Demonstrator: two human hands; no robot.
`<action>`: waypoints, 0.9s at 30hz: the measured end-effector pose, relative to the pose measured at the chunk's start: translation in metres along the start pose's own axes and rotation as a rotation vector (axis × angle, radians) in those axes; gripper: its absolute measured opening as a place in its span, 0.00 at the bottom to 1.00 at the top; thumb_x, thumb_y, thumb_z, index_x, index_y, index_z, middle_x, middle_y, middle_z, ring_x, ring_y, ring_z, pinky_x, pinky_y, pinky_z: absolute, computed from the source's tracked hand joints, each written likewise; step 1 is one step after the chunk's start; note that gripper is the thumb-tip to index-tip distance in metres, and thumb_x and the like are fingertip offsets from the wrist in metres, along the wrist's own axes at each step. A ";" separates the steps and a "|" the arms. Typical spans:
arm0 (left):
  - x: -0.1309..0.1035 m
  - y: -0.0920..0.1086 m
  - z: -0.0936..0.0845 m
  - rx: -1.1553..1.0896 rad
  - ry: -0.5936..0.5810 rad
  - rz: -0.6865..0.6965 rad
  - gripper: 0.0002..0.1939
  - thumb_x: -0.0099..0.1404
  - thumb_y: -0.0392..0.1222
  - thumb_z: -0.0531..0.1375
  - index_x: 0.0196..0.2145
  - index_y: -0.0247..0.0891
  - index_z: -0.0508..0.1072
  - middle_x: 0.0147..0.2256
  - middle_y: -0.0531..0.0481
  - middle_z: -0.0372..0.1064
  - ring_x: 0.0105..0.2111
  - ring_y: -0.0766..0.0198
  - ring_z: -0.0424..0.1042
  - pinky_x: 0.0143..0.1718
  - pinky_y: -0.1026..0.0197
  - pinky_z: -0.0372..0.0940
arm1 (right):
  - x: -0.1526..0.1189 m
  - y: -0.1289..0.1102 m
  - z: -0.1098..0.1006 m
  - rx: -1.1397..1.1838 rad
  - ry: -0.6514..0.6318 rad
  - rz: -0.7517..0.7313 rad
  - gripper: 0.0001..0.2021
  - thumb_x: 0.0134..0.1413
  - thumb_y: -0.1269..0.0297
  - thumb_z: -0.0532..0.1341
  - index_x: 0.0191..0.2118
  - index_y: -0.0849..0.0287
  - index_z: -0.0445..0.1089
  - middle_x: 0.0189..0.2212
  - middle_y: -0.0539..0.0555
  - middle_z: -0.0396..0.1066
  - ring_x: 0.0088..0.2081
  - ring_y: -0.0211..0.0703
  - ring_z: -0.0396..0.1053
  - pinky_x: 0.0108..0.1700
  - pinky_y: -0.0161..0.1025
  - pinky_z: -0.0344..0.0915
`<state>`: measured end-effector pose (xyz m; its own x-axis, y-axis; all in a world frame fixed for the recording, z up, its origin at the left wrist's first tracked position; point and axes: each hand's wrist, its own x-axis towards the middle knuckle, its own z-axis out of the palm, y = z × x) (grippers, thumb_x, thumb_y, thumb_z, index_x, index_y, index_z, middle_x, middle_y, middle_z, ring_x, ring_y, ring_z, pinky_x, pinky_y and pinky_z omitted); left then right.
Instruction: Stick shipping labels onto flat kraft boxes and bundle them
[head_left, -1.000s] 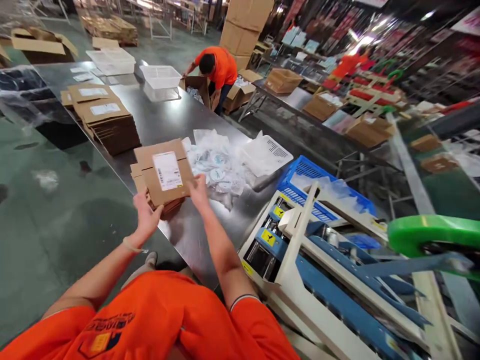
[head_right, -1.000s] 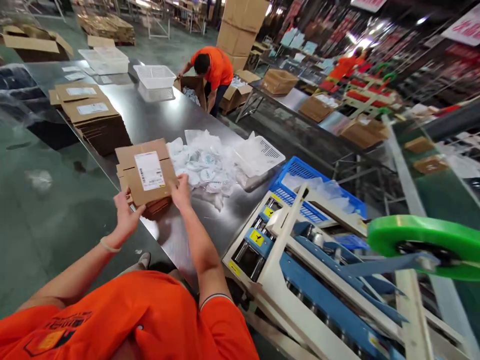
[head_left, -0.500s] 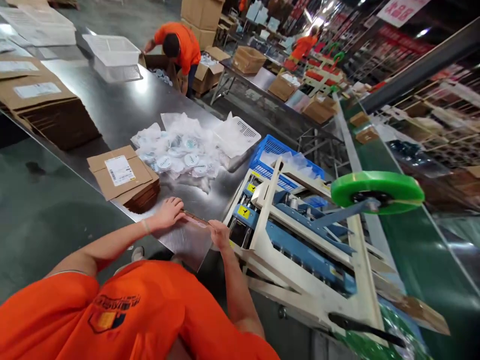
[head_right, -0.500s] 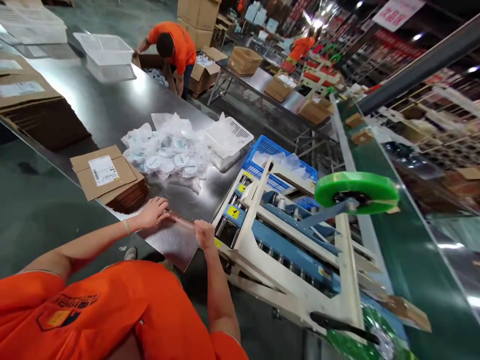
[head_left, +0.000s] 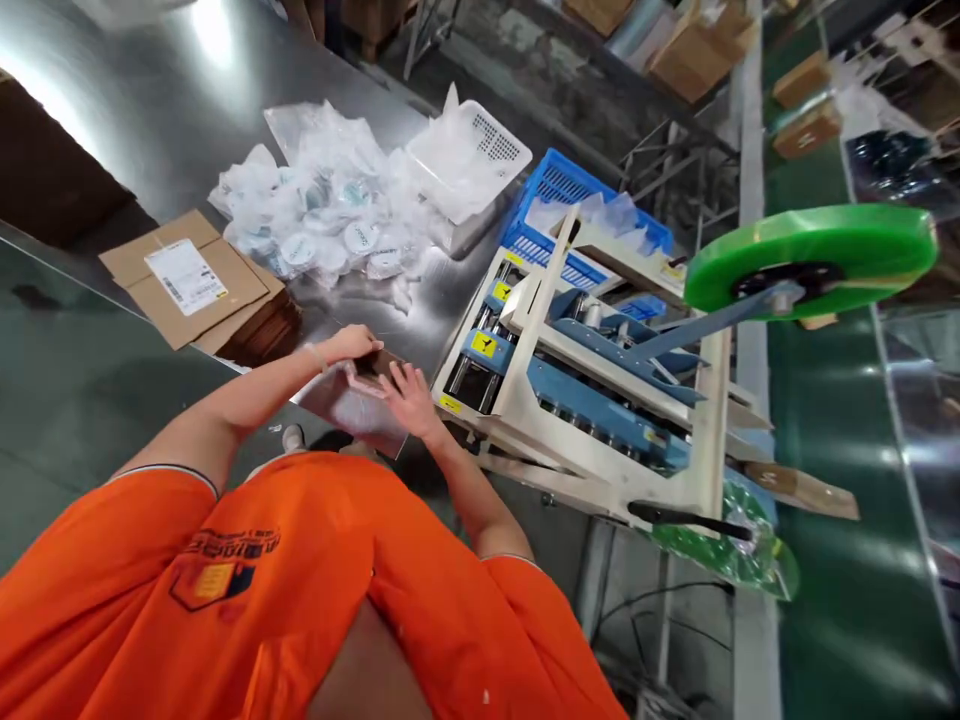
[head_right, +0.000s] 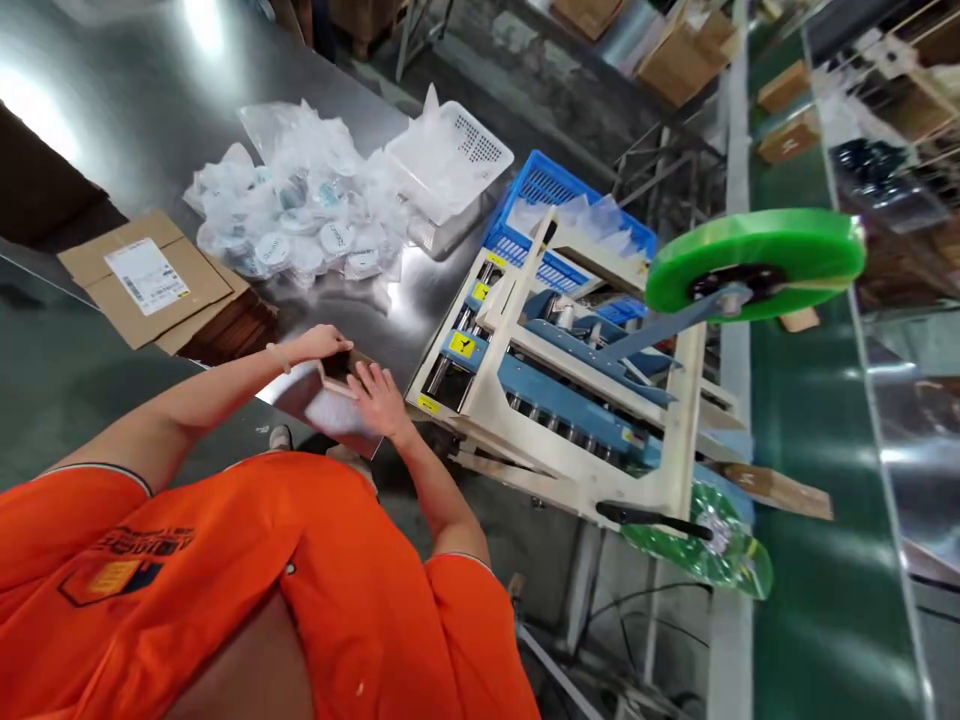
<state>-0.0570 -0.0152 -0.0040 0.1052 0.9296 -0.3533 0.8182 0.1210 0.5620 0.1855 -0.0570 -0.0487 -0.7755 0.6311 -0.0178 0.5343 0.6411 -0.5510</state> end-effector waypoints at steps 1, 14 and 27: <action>0.004 0.007 0.003 0.000 -0.029 -0.038 0.21 0.75 0.49 0.57 0.36 0.32 0.85 0.31 0.41 0.79 0.33 0.55 0.76 0.38 0.57 0.67 | 0.002 -0.009 0.003 0.052 -0.052 -0.050 0.23 0.67 0.66 0.66 0.66 0.55 0.76 0.72 0.62 0.69 0.77 0.61 0.57 0.78 0.66 0.52; -0.080 -0.016 0.019 0.084 0.251 0.009 0.16 0.72 0.47 0.65 0.52 0.33 0.78 0.49 0.36 0.77 0.51 0.42 0.76 0.57 0.43 0.70 | 0.055 -0.014 0.013 0.888 0.085 0.183 0.28 0.76 0.39 0.52 0.38 0.58 0.76 0.41 0.55 0.81 0.45 0.42 0.80 0.53 0.42 0.78; -0.045 0.002 0.031 0.161 0.188 0.039 0.13 0.68 0.42 0.67 0.47 0.35 0.76 0.55 0.30 0.73 0.61 0.33 0.67 0.60 0.38 0.63 | 0.073 -0.011 -0.021 -0.005 0.038 0.162 0.45 0.53 0.48 0.78 0.71 0.62 0.66 0.68 0.72 0.68 0.72 0.71 0.62 0.72 0.65 0.60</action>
<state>-0.0425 -0.0678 -0.0095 0.0438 0.9826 -0.1803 0.8965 0.0410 0.4411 0.1302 -0.0089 -0.0263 -0.6663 0.7420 -0.0746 0.6528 0.5320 -0.5392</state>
